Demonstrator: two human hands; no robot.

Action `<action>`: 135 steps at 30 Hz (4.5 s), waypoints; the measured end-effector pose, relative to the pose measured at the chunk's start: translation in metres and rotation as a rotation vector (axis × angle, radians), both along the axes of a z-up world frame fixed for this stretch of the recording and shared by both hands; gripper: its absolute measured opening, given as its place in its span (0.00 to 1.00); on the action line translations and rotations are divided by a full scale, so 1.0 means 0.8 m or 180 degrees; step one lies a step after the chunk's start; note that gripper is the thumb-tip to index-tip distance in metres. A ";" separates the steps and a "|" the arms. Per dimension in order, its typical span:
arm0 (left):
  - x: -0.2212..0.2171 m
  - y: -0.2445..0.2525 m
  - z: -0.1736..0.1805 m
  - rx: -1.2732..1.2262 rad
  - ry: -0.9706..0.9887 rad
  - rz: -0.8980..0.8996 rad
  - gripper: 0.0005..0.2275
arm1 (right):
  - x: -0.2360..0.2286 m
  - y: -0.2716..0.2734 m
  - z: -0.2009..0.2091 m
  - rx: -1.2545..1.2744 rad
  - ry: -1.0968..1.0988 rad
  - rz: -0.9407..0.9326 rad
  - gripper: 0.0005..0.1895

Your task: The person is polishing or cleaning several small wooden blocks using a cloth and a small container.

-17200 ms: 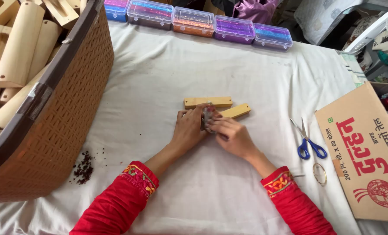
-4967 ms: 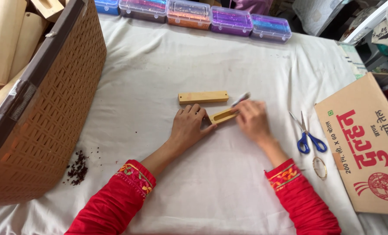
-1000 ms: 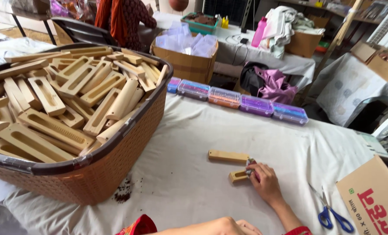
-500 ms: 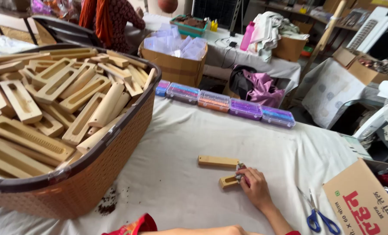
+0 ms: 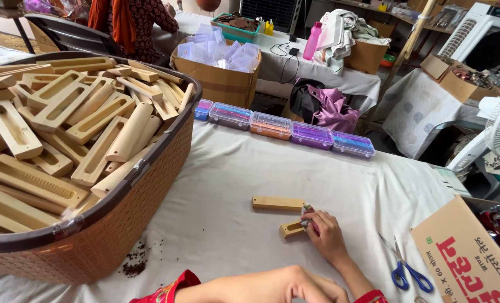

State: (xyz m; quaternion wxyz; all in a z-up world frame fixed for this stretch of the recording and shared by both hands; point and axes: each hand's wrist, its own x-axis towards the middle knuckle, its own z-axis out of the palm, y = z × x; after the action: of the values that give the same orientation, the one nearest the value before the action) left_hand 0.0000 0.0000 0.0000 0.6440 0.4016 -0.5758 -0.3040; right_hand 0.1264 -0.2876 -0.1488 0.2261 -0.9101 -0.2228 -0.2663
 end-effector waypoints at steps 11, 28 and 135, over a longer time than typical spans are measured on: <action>0.043 0.100 0.005 0.1739 -0.2064 0.4037 0.08 | -0.010 0.006 0.012 -0.0039 0.0098 -0.0001 0.10; 0.100 0.006 -0.101 0.1879 -0.4339 0.4471 0.05 | -0.013 0.004 0.010 -0.0063 -0.0006 0.0016 0.12; 0.175 -0.052 -0.189 0.1339 -0.2093 0.4364 0.11 | -0.006 -0.007 0.023 -0.0108 -0.0145 -0.0076 0.18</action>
State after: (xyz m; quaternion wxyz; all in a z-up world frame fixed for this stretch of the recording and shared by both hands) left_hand 0.1397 -0.0417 -0.1509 0.3949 0.8498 -0.2912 0.1926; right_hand 0.1218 -0.2933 -0.1307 0.2023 -0.9101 -0.2215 -0.2858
